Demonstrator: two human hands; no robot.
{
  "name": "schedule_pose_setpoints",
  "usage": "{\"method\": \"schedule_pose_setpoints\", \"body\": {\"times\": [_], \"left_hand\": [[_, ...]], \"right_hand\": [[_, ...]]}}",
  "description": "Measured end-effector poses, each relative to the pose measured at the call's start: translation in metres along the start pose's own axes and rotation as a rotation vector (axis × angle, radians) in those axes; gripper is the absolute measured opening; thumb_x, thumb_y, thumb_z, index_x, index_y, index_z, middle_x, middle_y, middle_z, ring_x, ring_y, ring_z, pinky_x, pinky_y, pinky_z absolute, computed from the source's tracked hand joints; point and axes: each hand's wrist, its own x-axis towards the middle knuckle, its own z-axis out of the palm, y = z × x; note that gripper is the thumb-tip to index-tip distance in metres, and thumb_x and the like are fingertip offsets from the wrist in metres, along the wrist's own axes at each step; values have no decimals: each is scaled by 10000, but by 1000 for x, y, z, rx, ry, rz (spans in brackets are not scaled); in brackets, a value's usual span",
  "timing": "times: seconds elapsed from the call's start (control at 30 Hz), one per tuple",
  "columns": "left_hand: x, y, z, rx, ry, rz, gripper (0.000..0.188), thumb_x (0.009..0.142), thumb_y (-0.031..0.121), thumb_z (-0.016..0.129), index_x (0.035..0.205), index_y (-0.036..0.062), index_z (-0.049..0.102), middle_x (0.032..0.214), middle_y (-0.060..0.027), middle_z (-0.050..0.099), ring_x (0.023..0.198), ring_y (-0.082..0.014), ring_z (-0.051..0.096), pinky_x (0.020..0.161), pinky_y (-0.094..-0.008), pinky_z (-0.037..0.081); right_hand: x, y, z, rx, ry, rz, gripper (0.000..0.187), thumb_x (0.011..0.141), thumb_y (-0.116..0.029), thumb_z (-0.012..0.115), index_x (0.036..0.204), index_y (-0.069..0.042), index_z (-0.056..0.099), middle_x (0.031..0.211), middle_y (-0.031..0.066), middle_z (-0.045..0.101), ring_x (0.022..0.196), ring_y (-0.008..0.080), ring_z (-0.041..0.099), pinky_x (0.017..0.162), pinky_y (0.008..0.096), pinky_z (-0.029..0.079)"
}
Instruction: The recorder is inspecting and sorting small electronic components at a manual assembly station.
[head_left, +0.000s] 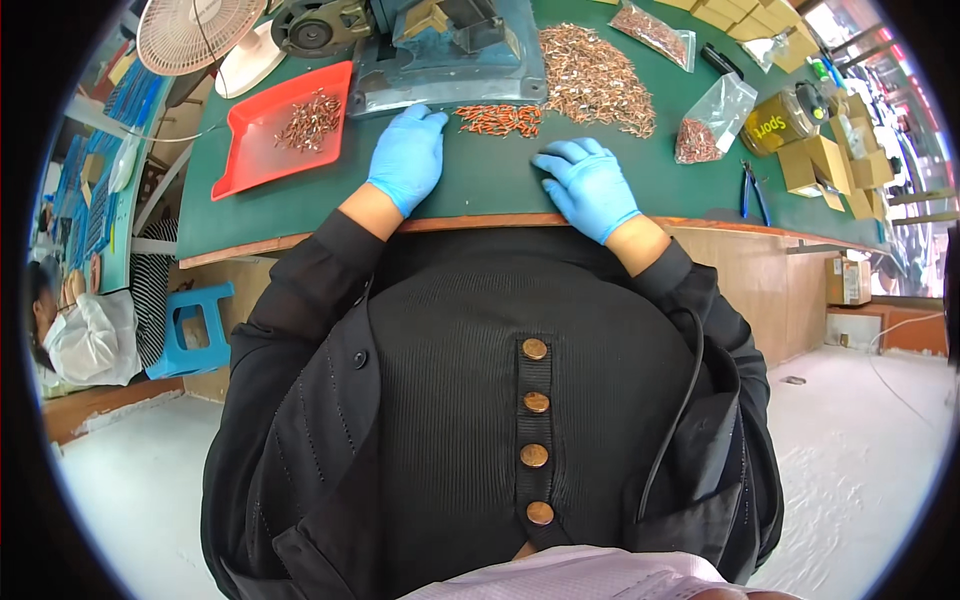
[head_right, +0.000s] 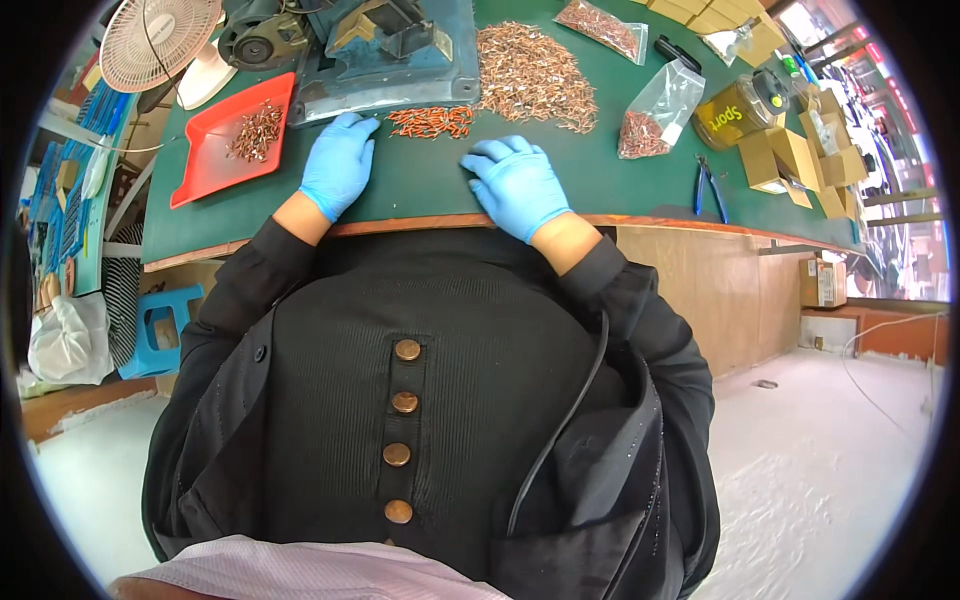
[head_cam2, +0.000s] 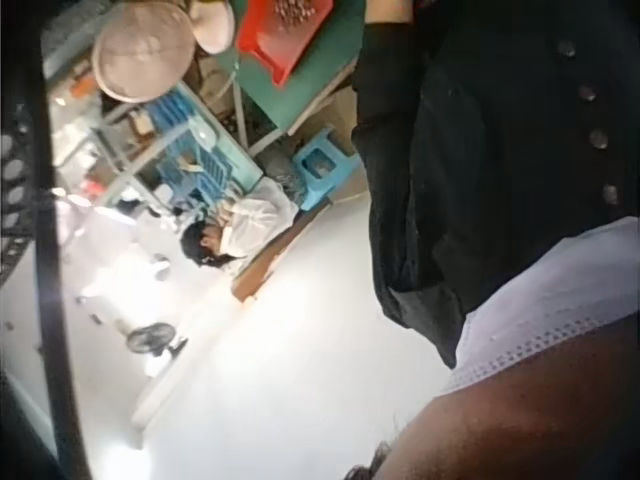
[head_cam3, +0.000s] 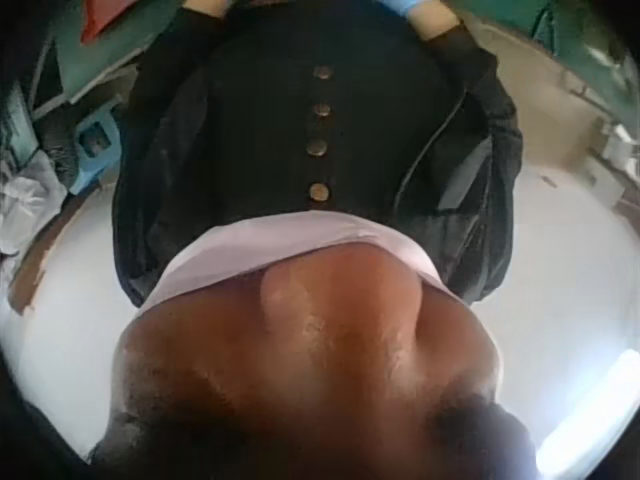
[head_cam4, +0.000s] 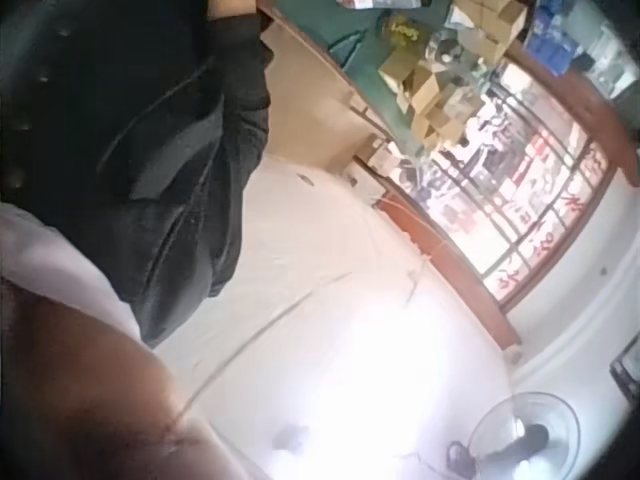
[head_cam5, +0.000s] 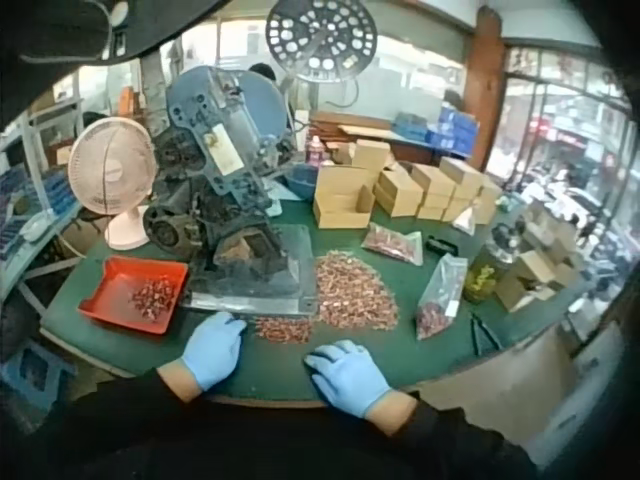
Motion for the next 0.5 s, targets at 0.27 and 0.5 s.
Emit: {"method": "schedule_pose_setpoints", "body": {"times": [0.27, 0.5], "left_hand": [[15, 16, 12, -225, 112, -2, 155, 779, 64, 565, 923, 22, 606, 886, -168, 587, 835, -359, 570, 750, -418, 471], [17, 22, 7, -286, 54, -44, 166, 770, 102, 614, 918, 28, 602, 876, -147, 583, 809, -340, 570, 732, -406, 466]], "right_hand": [[19, 9, 8, 51, -4, -18, 332, 792, -185, 619, 1103, -71, 596, 1159, 111, 563, 1046, 306, 512, 893, 405, 425], [-33, 76, -48, -35, 604, 372, 179, 792, -39, 619, 970, -24, 628, 936, 107, 632, 848, 246, 606, 786, 330, 480]]}}
